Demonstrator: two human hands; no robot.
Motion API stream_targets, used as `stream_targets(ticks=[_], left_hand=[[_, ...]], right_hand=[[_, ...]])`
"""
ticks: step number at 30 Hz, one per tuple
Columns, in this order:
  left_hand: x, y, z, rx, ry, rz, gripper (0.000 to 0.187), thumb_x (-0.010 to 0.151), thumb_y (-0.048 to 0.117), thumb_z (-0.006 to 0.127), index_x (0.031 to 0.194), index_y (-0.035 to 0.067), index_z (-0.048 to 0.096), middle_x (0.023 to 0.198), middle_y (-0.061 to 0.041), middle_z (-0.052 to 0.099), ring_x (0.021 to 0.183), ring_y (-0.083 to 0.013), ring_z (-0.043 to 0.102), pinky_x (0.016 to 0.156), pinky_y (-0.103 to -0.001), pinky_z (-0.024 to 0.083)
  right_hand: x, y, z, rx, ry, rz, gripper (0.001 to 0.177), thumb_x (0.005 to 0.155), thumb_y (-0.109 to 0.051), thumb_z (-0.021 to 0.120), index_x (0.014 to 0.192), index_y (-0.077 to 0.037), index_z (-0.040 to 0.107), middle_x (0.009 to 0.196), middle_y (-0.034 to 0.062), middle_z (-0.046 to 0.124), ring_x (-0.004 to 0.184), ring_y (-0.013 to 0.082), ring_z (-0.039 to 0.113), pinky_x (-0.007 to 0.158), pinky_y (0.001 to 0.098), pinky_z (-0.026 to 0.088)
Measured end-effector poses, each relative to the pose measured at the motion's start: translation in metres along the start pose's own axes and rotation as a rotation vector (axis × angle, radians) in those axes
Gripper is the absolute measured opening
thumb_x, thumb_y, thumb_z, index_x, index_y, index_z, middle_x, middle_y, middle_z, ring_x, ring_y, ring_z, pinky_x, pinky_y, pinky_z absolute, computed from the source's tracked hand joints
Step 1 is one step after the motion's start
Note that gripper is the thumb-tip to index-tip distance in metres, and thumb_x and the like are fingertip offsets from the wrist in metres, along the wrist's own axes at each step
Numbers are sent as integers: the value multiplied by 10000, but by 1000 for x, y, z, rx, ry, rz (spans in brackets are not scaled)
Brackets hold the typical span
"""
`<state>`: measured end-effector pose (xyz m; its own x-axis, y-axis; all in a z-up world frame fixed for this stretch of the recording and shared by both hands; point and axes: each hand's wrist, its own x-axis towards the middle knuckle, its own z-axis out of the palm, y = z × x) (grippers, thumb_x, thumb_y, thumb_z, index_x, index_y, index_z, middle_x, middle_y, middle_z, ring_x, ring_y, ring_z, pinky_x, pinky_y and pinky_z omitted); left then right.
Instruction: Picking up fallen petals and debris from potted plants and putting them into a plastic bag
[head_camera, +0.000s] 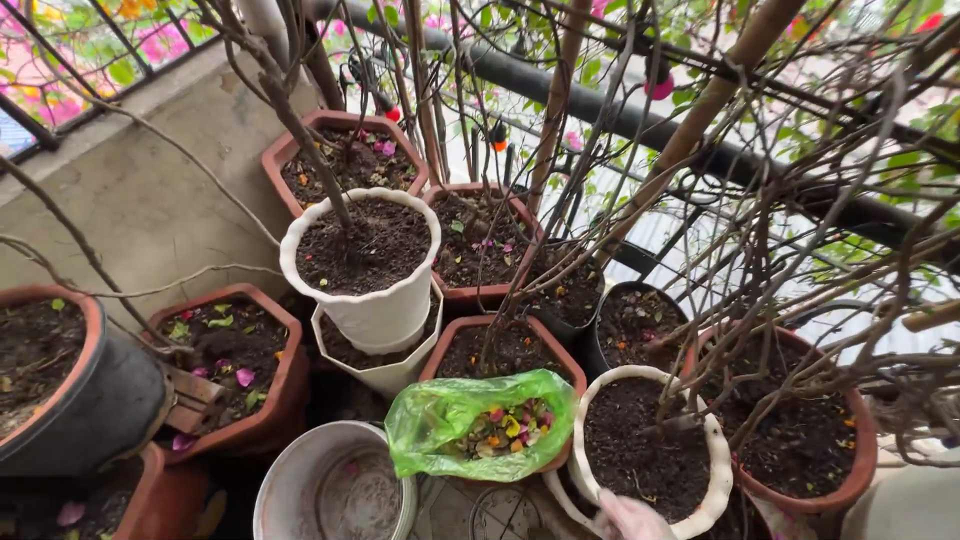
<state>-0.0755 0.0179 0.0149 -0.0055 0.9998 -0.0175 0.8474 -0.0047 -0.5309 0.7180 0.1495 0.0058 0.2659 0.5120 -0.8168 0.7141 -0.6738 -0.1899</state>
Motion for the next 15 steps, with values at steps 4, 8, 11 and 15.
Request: stream_targets(ticks=[4,8,11,15], left_hand=[[16,17,-3,30,-3,-9,876,588,725,476,1373,336,506,1567,-65,507,1602,-338,388,1290,-506,362],[58,58,-8,51,6,-6,883,583,728,475,1377,342,502,1574,-62,504,1611,-337,384,1297,-506,359],[90,101,-5,57,8,15,889,578,731,475,1379,346,500,1579,-59,502,1618,-336,380,1302,-505,357],[92,320,-41,-568,-291,-92,582,701,602,560,1212,329,614,1339,17,628,1350,-214,537,1158,-397,446]], right_hand=[[-9,-36,-12,389,-104,-193,571,910,-536,592,823,-30,842,685,81,695,605,173,596,627,280,450],[13,-82,-18,871,-137,-80,436,993,-358,689,752,-3,610,618,108,538,478,165,407,442,292,269],[14,-123,-53,597,24,-117,367,974,-388,627,772,-83,654,617,66,577,594,190,529,707,402,377],[53,-173,-80,493,281,-222,304,980,-298,523,981,-96,751,866,70,733,834,212,647,786,383,494]])
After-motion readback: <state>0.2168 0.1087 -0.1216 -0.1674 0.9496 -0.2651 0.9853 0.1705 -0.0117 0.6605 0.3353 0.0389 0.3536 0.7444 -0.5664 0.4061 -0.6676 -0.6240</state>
